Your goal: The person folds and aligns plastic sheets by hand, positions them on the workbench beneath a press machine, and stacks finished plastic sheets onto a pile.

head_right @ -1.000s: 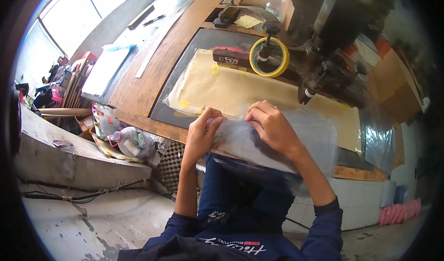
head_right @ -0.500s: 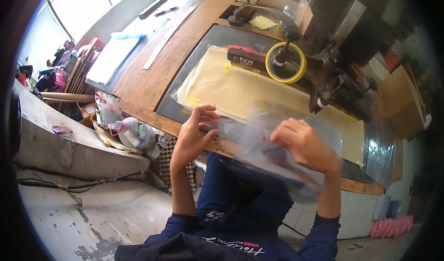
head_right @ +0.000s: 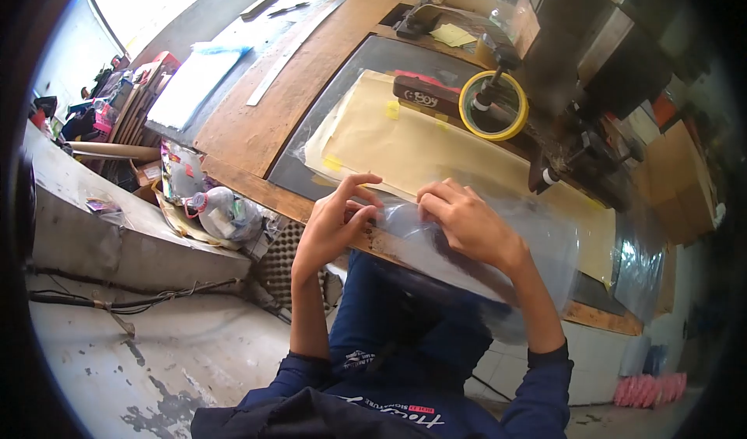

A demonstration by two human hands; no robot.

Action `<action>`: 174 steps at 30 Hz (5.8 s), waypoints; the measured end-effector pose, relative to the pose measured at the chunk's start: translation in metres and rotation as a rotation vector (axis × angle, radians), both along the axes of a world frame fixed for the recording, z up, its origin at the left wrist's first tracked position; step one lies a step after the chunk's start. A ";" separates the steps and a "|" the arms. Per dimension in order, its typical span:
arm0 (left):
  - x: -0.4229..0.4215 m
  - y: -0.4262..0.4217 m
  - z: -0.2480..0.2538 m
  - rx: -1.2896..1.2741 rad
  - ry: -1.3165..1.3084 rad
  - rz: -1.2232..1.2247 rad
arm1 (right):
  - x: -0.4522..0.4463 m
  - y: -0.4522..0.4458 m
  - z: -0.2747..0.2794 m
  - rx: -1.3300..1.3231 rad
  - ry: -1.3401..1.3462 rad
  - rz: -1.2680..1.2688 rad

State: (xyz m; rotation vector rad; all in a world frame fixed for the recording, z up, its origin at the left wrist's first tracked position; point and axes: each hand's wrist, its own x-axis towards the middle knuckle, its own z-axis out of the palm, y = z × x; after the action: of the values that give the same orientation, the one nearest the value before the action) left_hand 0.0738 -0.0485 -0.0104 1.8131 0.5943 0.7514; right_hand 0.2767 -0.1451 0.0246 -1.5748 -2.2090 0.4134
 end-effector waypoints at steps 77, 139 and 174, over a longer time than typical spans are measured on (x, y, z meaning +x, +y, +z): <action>0.016 -0.016 -0.006 -0.319 -0.131 -0.250 | 0.011 -0.010 -0.016 0.306 0.243 -0.209; 0.017 -0.013 -0.010 -0.344 -0.070 -0.261 | 0.017 0.002 -0.009 0.004 0.364 -0.202; 0.021 -0.016 -0.004 -0.157 0.061 -0.102 | 0.009 0.003 -0.006 0.122 0.127 0.049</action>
State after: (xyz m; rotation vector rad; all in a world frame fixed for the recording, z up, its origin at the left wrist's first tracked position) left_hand 0.0948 -0.0643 -0.0142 1.7127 0.5799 0.5665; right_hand 0.2855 -0.1418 0.0183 -1.3945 -2.1379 0.3740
